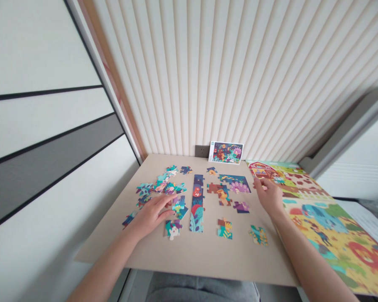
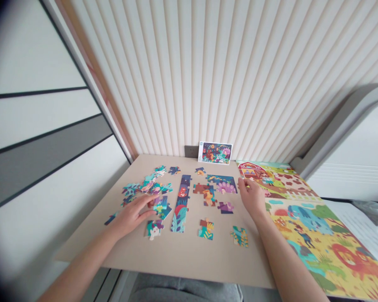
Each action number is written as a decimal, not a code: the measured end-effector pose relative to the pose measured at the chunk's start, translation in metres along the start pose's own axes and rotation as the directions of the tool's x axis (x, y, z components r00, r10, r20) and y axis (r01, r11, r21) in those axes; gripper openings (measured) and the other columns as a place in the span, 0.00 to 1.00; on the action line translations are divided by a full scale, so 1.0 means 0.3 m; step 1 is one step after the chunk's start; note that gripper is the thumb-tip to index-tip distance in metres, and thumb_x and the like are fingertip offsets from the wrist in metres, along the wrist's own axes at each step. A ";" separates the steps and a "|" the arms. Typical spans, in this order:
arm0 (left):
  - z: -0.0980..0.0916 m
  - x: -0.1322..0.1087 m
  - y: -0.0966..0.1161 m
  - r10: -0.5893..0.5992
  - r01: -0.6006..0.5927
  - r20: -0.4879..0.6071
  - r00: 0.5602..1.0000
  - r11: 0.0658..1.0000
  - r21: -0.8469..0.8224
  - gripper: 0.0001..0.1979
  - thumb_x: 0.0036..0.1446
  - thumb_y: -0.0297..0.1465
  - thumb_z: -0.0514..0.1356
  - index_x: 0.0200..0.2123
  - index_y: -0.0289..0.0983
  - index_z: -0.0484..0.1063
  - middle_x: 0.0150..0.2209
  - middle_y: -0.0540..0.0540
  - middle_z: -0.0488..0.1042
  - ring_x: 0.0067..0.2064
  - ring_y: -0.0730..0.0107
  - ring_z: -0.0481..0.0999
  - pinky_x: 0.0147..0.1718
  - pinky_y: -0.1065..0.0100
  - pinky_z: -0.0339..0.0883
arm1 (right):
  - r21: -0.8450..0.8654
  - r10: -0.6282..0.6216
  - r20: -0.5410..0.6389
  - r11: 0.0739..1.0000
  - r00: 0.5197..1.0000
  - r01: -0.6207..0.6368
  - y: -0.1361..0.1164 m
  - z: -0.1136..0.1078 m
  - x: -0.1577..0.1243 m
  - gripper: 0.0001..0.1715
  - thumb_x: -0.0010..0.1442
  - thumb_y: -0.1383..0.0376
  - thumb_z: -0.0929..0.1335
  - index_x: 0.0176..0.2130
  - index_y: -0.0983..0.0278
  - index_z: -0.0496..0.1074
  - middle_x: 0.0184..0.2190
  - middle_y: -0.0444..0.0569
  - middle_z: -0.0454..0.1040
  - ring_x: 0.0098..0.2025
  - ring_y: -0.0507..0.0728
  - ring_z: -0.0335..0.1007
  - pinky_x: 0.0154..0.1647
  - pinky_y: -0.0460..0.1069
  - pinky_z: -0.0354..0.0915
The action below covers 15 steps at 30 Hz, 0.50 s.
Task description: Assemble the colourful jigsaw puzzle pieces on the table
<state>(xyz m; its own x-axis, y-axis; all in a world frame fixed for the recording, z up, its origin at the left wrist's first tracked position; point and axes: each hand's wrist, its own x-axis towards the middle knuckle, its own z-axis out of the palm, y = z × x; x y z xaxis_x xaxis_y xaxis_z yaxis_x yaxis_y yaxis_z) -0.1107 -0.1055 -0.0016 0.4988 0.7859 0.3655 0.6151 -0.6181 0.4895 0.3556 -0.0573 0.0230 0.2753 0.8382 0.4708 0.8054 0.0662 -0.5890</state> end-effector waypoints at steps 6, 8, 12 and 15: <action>-0.001 -0.002 -0.003 -0.011 0.011 0.003 1.000 1.000 0.005 0.24 0.70 0.37 0.56 0.67 0.47 0.58 0.48 0.44 0.74 0.49 0.63 0.75 0.52 0.59 0.69 | 0.045 0.037 -0.004 0.998 0.999 -0.036 -0.017 -0.009 -0.003 0.28 0.65 0.45 0.63 0.29 0.62 0.76 0.29 0.51 0.81 0.31 0.60 0.76 0.35 0.49 0.64; -0.001 -0.002 -0.003 -0.017 0.017 -0.001 1.000 1.000 0.002 0.25 0.70 0.37 0.56 0.68 0.47 0.57 0.48 0.44 0.74 0.49 0.63 0.75 0.52 0.60 0.69 | 0.054 0.035 -0.004 0.998 0.999 -0.035 -0.018 -0.007 -0.005 0.27 0.66 0.45 0.63 0.29 0.62 0.76 0.29 0.50 0.81 0.30 0.58 0.76 0.35 0.49 0.63; -0.003 -0.001 0.004 -0.001 0.001 -0.011 1.000 1.000 0.010 0.24 0.69 0.37 0.57 0.66 0.47 0.60 0.46 0.46 0.75 0.48 0.63 0.75 0.51 0.62 0.69 | 0.039 0.011 0.024 0.999 1.000 -0.011 -0.014 -0.001 -0.008 0.29 0.66 0.45 0.62 0.29 0.62 0.76 0.28 0.49 0.80 0.29 0.58 0.74 0.34 0.49 0.63; -0.005 0.000 0.008 0.019 -0.019 -0.006 1.000 1.000 0.018 0.22 0.69 0.37 0.58 0.64 0.46 0.62 0.46 0.46 0.75 0.47 0.64 0.75 0.51 0.62 0.69 | 0.023 -0.035 0.018 0.999 0.999 0.035 -0.011 0.004 -0.012 0.31 0.66 0.43 0.62 0.28 0.62 0.76 0.25 0.50 0.79 0.28 0.58 0.72 0.32 0.50 0.62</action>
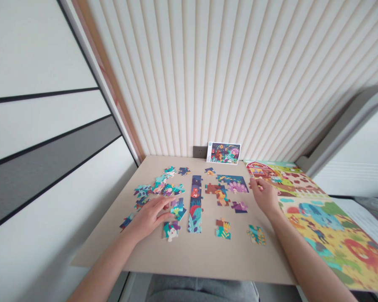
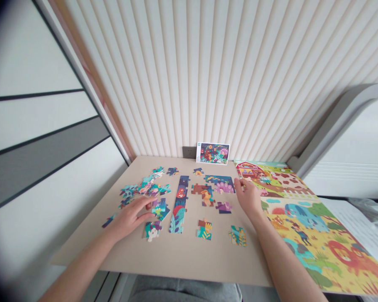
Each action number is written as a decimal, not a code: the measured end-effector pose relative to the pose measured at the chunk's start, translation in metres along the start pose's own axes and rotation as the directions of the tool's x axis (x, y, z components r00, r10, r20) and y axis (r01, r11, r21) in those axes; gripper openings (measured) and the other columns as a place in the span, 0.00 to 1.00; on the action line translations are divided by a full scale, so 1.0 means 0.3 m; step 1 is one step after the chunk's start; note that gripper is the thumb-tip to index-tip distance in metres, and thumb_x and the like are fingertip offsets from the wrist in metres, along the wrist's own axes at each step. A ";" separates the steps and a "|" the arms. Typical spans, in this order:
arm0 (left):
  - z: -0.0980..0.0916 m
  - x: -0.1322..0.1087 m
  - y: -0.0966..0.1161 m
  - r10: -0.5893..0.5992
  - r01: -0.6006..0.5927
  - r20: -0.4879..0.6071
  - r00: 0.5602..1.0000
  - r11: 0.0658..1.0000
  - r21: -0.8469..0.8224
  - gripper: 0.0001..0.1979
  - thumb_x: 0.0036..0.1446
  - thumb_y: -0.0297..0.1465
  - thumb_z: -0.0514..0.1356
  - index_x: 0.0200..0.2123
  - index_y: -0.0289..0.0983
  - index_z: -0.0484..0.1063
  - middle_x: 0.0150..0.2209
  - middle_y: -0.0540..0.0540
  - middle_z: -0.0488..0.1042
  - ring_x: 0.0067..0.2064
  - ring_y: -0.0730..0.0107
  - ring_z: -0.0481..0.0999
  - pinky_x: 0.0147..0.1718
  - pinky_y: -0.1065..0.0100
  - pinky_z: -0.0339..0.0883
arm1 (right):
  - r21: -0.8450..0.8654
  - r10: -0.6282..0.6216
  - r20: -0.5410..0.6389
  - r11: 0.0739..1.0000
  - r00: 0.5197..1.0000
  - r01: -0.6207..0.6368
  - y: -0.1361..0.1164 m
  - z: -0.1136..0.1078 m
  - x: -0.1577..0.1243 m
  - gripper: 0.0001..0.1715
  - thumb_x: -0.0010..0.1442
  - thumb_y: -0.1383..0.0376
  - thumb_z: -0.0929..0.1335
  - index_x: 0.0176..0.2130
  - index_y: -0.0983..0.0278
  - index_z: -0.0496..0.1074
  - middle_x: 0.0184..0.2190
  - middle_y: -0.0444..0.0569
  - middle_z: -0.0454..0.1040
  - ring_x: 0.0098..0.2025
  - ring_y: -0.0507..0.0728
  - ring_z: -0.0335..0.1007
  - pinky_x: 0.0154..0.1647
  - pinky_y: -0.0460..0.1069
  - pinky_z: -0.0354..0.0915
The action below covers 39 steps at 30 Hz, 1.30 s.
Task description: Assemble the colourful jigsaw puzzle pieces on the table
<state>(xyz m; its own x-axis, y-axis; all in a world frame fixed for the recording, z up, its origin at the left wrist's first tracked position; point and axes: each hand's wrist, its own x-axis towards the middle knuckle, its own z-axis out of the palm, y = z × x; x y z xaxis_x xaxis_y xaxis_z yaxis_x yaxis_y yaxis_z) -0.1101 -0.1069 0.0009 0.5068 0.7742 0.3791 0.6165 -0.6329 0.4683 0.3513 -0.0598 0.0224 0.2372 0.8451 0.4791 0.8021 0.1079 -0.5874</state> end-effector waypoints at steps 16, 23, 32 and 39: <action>-0.004 0.003 0.005 -0.007 0.007 -0.004 1.000 1.000 -0.002 0.24 0.68 0.38 0.59 0.65 0.47 0.62 0.45 0.46 0.75 0.45 0.64 0.76 0.49 0.62 0.69 | -0.020 -0.016 0.048 1.000 0.999 0.017 0.003 0.016 -0.007 0.28 0.67 0.46 0.62 0.27 0.62 0.72 0.24 0.47 0.77 0.28 0.57 0.71 0.32 0.49 0.60; 0.001 -0.006 -0.010 -0.091 0.091 0.022 0.996 0.996 0.000 0.25 0.69 0.40 0.57 0.66 0.45 0.59 0.44 0.45 0.74 0.47 0.61 0.74 0.50 0.59 0.68 | -0.012 -0.087 0.082 0.996 0.993 0.088 -0.002 0.014 -0.009 0.28 0.68 0.46 0.61 0.27 0.61 0.73 0.26 0.49 0.78 0.31 0.59 0.74 0.35 0.51 0.64; 0.002 -0.006 -0.007 -0.108 0.108 0.006 0.994 0.994 -0.011 0.25 0.68 0.40 0.58 0.66 0.46 0.60 0.43 0.45 0.74 0.46 0.61 0.74 0.50 0.59 0.68 | 0.078 -0.549 0.470 0.805 0.691 0.588 -0.095 0.068 -0.086 0.23 0.69 0.54 0.65 0.61 0.53 0.71 0.60 0.50 0.73 0.62 0.64 0.68 0.63 0.62 0.62; -0.004 0.001 0.001 -0.110 0.110 0.001 0.994 0.994 -0.013 0.25 0.68 0.39 0.59 0.65 0.46 0.60 0.44 0.45 0.74 0.46 0.61 0.74 0.51 0.59 0.68 | 0.068 -0.576 0.508 0.768 0.641 0.637 -0.104 0.082 -0.103 0.20 0.71 0.55 0.64 0.58 0.54 0.73 0.58 0.51 0.75 0.61 0.63 0.68 0.63 0.63 0.62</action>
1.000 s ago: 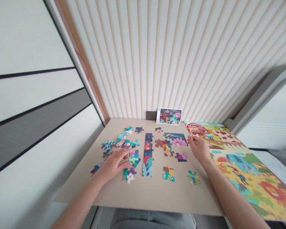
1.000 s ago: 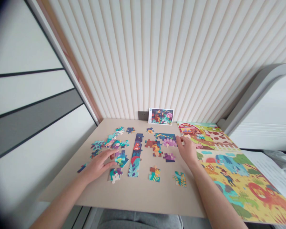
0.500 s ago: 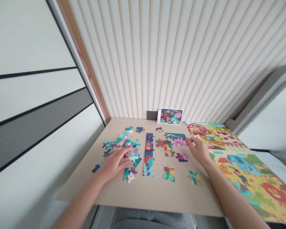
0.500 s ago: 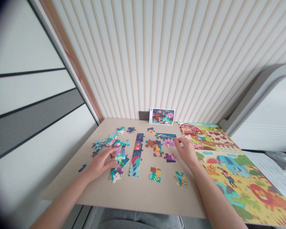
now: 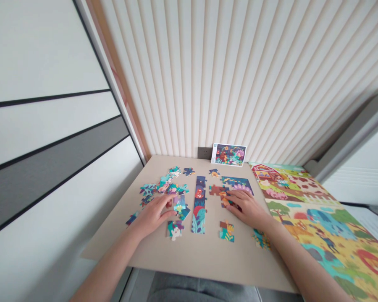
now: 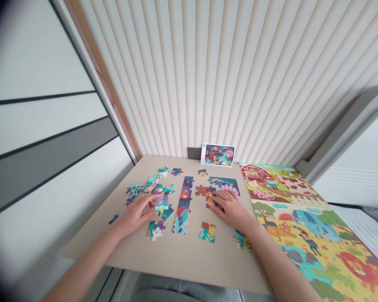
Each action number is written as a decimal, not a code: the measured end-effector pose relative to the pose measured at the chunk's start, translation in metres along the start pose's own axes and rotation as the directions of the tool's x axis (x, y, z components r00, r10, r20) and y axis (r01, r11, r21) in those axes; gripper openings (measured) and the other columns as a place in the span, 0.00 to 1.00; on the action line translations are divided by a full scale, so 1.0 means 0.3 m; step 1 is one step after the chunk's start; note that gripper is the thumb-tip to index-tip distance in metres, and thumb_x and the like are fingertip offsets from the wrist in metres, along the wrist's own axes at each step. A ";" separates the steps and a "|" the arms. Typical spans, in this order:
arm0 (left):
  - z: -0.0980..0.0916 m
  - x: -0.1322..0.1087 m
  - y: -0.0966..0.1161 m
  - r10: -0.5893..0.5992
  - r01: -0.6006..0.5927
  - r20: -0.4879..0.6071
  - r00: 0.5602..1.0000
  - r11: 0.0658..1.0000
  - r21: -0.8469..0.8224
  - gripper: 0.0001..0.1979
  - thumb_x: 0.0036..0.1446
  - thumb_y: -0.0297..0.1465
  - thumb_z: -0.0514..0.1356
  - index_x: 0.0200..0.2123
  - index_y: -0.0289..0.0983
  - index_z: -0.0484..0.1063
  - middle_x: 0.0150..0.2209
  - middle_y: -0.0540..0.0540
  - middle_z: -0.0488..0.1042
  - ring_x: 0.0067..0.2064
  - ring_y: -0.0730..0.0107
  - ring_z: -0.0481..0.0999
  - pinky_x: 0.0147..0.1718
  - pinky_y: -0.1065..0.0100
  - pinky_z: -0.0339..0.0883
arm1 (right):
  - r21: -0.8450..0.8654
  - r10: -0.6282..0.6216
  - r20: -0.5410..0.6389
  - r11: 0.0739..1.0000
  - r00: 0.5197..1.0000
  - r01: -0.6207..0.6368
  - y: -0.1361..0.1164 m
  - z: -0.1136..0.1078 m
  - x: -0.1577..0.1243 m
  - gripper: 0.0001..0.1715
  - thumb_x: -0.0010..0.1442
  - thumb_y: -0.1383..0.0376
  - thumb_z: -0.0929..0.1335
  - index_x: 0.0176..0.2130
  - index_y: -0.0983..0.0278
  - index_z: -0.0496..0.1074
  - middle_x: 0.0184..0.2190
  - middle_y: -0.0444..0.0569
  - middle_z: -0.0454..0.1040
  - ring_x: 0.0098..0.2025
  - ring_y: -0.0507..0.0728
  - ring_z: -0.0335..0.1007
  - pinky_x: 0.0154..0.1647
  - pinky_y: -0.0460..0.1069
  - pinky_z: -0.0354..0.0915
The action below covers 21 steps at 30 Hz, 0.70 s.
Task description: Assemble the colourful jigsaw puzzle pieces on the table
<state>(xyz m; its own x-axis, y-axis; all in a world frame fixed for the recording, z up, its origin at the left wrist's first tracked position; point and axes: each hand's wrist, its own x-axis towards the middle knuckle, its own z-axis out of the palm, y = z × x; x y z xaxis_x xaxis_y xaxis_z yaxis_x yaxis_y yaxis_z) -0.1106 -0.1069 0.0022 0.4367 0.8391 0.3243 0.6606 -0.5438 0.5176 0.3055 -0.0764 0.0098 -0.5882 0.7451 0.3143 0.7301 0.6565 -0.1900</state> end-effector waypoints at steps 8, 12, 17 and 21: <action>0.001 0.000 -0.002 0.000 0.002 -0.070 0.998 1.000 0.031 0.24 0.67 0.41 0.59 0.64 0.44 0.63 0.43 0.45 0.75 0.45 0.61 0.76 0.50 0.59 0.70 | -0.013 -0.009 0.024 1.000 1.000 0.010 -0.018 -0.012 -0.003 0.19 0.71 0.56 0.64 0.58 0.53 0.73 0.60 0.51 0.73 0.60 0.64 0.69 0.62 0.62 0.62; -0.021 -0.003 -0.035 -0.165 0.164 -0.256 0.952 0.986 -0.025 0.24 0.69 0.42 0.55 0.64 0.42 0.61 0.42 0.44 0.75 0.37 0.65 0.77 0.38 0.64 0.74 | 0.001 -0.012 0.011 1.000 1.000 0.012 -0.026 -0.027 -0.005 0.18 0.70 0.56 0.65 0.56 0.53 0.75 0.56 0.50 0.76 0.57 0.63 0.71 0.61 0.61 0.62; -0.046 -0.009 -0.075 -0.244 0.266 -0.360 0.900 0.964 0.011 0.24 0.69 0.42 0.55 0.64 0.41 0.61 0.41 0.45 0.74 0.39 0.63 0.78 0.42 0.61 0.74 | -0.001 -0.004 -0.007 1.000 1.000 0.004 -0.035 -0.035 -0.008 0.17 0.69 0.55 0.66 0.53 0.52 0.76 0.52 0.50 0.78 0.55 0.63 0.73 0.60 0.61 0.62; -0.034 -0.005 -0.069 -0.212 0.220 -0.291 0.933 0.976 -0.006 0.23 0.70 0.41 0.53 0.65 0.42 0.60 0.44 0.44 0.75 0.41 0.63 0.79 0.43 0.61 0.74 | -0.020 0.002 -0.037 1.000 0.999 -0.003 -0.039 -0.037 -0.001 0.16 0.69 0.57 0.65 0.53 0.53 0.76 0.54 0.51 0.77 0.57 0.64 0.71 0.62 0.63 0.61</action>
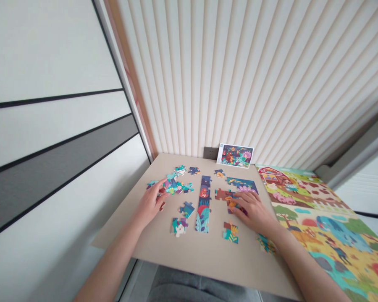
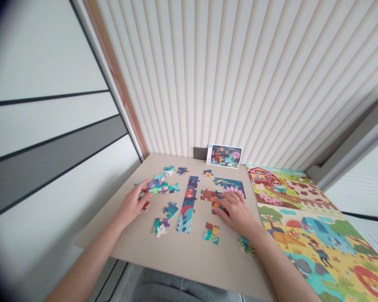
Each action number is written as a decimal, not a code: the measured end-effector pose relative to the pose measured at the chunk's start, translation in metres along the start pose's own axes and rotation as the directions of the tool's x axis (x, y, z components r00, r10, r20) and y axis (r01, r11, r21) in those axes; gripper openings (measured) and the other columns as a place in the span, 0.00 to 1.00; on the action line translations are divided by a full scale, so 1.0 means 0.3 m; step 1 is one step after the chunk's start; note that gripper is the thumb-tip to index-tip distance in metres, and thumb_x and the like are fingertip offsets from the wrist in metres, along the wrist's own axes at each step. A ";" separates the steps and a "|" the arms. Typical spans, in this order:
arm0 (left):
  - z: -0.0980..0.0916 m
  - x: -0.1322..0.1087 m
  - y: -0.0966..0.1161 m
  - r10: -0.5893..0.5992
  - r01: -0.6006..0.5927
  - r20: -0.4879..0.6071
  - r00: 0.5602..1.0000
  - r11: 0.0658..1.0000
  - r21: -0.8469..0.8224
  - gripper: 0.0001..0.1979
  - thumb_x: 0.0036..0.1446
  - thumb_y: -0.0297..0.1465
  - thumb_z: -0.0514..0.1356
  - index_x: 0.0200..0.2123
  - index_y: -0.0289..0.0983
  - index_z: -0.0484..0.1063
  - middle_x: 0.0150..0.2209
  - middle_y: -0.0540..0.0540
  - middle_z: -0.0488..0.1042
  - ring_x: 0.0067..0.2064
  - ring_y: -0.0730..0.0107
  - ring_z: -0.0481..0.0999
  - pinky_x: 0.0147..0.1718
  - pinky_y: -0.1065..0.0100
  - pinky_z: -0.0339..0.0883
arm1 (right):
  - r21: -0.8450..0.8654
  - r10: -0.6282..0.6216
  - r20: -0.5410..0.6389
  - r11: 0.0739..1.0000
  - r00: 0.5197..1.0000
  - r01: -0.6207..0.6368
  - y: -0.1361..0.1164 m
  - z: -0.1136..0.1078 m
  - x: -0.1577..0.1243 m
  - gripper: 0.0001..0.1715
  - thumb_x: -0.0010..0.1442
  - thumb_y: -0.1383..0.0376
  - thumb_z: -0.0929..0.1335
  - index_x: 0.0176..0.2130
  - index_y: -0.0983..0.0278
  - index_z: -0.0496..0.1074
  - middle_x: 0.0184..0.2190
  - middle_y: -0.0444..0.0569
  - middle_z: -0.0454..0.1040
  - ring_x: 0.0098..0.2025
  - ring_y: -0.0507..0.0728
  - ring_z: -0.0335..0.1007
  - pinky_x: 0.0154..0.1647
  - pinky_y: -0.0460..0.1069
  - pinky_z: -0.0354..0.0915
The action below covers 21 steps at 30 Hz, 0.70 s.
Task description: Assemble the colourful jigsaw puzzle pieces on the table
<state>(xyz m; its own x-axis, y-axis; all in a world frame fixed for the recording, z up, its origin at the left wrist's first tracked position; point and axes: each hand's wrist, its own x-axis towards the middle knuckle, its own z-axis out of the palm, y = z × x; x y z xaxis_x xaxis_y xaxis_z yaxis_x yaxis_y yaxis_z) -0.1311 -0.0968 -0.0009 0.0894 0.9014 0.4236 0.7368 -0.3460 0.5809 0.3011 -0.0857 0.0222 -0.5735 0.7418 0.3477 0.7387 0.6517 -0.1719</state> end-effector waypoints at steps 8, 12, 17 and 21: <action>-0.042 0.004 -0.031 -0.093 0.135 -0.356 0.930 0.986 0.095 0.26 0.68 0.41 0.56 0.66 0.40 0.59 0.43 0.44 0.77 0.38 0.64 0.77 0.44 0.61 0.72 | 0.072 0.010 -0.007 0.997 1.000 -0.009 -0.004 0.005 0.012 0.15 0.70 0.58 0.64 0.52 0.51 0.77 0.53 0.47 0.78 0.58 0.61 0.70 0.61 0.60 0.63; -0.064 0.001 -0.040 -0.102 0.184 -0.460 0.882 0.973 0.138 0.29 0.68 0.41 0.56 0.68 0.38 0.57 0.44 0.42 0.77 0.39 0.62 0.77 0.46 0.60 0.72 | 0.069 -0.001 -0.004 0.998 1.000 0.001 -0.001 0.009 0.011 0.15 0.71 0.59 0.64 0.50 0.51 0.78 0.51 0.47 0.79 0.57 0.62 0.71 0.61 0.61 0.62; -0.042 -0.001 0.004 -0.060 0.082 -0.292 0.955 0.995 0.063 0.24 0.67 0.42 0.58 0.62 0.40 0.65 0.42 0.44 0.77 0.41 0.62 0.77 0.44 0.61 0.73 | 0.035 0.036 -0.031 0.999 0.999 -0.035 0.019 0.011 0.003 0.16 0.71 0.58 0.63 0.50 0.51 0.78 0.52 0.48 0.78 0.58 0.63 0.70 0.64 0.64 0.58; -0.032 -0.013 0.038 0.111 -0.105 0.053 0.992 0.990 -0.098 0.21 0.66 0.44 0.60 0.58 0.42 0.70 0.50 0.41 0.76 0.46 0.61 0.77 0.45 0.61 0.75 | 0.022 0.044 -0.042 0.999 0.998 -0.043 0.041 0.014 -0.004 0.16 0.71 0.58 0.63 0.49 0.52 0.78 0.54 0.48 0.78 0.59 0.64 0.70 0.64 0.65 0.57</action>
<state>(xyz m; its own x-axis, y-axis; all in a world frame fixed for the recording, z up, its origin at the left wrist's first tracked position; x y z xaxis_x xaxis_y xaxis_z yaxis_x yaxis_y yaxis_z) -0.1296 -0.1069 0.0107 0.2058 0.8700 0.4481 0.6541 -0.4628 0.5982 0.3094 -0.0779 0.0159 -0.5252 0.7624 0.3781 0.7547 0.6226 -0.2069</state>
